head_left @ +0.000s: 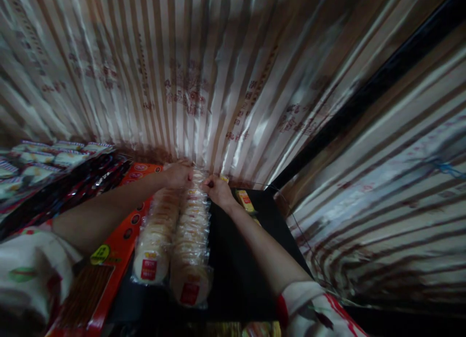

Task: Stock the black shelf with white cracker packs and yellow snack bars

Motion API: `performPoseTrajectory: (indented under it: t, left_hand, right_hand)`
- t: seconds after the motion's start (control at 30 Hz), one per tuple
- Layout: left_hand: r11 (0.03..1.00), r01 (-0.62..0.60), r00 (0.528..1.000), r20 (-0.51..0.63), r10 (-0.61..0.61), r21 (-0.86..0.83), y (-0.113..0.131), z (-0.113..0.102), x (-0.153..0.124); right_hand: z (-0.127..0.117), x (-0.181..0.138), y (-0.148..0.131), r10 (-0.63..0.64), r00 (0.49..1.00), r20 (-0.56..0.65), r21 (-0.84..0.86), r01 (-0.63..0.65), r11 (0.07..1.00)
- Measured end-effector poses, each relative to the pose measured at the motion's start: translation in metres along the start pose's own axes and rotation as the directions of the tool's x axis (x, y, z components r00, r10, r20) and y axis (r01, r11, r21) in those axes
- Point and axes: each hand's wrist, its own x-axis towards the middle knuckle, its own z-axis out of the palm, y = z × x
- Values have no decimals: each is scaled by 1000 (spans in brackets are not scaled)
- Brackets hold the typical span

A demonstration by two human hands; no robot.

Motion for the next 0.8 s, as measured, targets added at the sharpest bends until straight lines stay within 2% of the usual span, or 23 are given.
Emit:
performPoseTrajectory:
  t: [0.13, 0.2, 0.27, 0.37, 0.47, 0.8]
  left_hand:
    - [999, 9, 999, -46, -8, 34, 3, 6, 1]
    - [998, 15, 998, -55, -12, 54, 5, 6, 2]
    - [998, 19, 999, -44, -16, 59, 8, 6, 2]
    - [999, 23, 999, -40, -21, 49, 9, 5, 1]
    - [999, 33, 998, -57, -31, 41, 9, 5, 0]
    - [998, 65, 996, -60, -65, 3, 7, 7, -2]
  right_hand:
    - [-8, -8, -4, -28, 997, -70, -92, 21, 996]
    - [-14, -14, -5, -30, 998, -63, -144, 21, 989]
    - [-17, -18, -2, -34, 999, 21, -128, 36, 991]
    - [-13, -18, 4, -108, 976, 189, 32, 104, 994]
    - [-7, -14, 6, -142, 960, 241, 113, 118, 987]
    - [-11, -26, -20, -49, 992, 116, -245, 76, 966]
